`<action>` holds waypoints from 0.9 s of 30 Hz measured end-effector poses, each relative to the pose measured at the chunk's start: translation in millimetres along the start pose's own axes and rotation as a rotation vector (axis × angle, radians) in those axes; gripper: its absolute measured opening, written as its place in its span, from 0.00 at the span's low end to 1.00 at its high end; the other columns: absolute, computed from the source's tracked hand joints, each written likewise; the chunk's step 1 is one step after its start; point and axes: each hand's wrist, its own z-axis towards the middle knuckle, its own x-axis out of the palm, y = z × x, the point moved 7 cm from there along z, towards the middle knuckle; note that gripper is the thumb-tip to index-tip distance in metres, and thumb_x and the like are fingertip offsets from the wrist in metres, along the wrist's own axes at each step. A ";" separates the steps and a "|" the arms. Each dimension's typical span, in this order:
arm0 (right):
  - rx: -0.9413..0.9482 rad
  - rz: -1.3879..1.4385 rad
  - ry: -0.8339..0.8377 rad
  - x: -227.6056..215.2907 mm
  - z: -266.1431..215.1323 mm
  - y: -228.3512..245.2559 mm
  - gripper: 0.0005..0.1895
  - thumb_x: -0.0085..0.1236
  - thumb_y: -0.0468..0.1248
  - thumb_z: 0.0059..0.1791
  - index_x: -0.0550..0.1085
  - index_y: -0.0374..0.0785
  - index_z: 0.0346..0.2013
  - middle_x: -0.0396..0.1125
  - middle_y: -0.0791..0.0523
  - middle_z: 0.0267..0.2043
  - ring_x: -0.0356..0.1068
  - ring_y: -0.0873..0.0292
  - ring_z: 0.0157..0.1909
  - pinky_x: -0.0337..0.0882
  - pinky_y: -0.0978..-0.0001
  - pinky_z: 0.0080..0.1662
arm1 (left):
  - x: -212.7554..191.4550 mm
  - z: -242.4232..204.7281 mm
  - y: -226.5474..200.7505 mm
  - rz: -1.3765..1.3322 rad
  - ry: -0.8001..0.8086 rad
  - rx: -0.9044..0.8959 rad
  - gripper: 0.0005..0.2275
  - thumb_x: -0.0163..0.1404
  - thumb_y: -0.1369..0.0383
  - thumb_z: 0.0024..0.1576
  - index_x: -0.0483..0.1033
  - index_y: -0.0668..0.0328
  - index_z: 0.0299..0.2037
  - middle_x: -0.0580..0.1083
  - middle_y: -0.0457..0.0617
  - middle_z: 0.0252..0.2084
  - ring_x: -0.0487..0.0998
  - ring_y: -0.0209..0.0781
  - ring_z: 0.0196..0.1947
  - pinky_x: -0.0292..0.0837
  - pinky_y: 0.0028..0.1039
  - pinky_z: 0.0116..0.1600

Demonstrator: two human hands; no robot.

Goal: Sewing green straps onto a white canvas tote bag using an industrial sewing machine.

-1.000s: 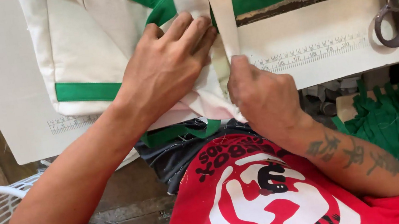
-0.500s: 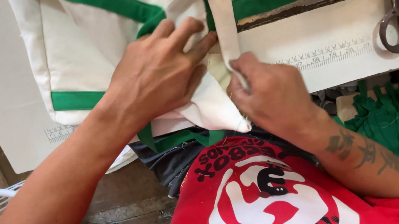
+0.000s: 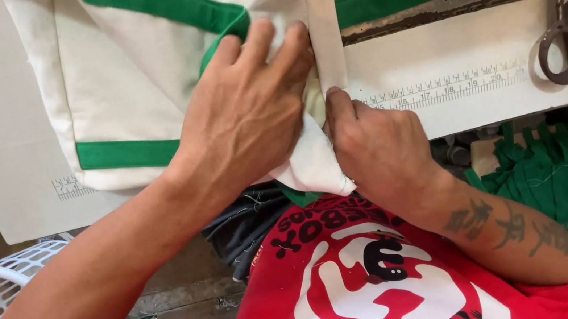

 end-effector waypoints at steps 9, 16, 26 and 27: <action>-0.383 0.575 -0.208 -43.9 34.0 -54.9 0.13 0.75 0.44 0.58 0.84 0.39 0.50 0.69 0.44 0.64 0.67 0.37 0.65 0.64 0.40 0.68 | 1.2 -15.1 13.8 -0.123 -0.084 -0.019 0.22 0.51 0.53 0.63 0.77 0.45 0.66 0.72 0.46 0.58 0.74 0.44 0.54 0.70 0.37 0.37; -0.403 0.404 -0.184 -15.6 21.5 -48.7 0.24 0.70 0.46 0.64 0.79 0.37 0.71 0.69 0.51 0.77 0.54 0.39 0.83 0.40 0.24 0.78 | 2.9 -14.5 18.4 -0.201 -0.055 -0.007 0.24 0.53 0.55 0.58 0.77 0.51 0.64 0.71 0.47 0.63 0.75 0.44 0.50 0.74 0.34 0.34; -0.424 0.464 -0.105 -19.7 34.4 -49.8 0.33 0.68 0.49 0.61 0.71 0.34 0.75 0.60 0.45 0.81 0.60 0.40 0.82 0.57 0.41 0.82 | 0.1 -11.2 20.0 -0.201 -0.076 0.033 0.22 0.55 0.58 0.54 0.79 0.52 0.60 0.72 0.48 0.65 0.76 0.45 0.47 0.74 0.33 0.35; -0.430 0.466 -0.104 -20.1 34.1 -50.1 0.32 0.69 0.48 0.61 0.72 0.34 0.74 0.59 0.45 0.81 0.60 0.39 0.82 0.57 0.41 0.82 | -3.6 -9.2 21.1 -0.188 -0.090 0.022 0.20 0.57 0.58 0.51 0.80 0.53 0.52 0.72 0.50 0.64 0.76 0.46 0.45 0.74 0.33 0.34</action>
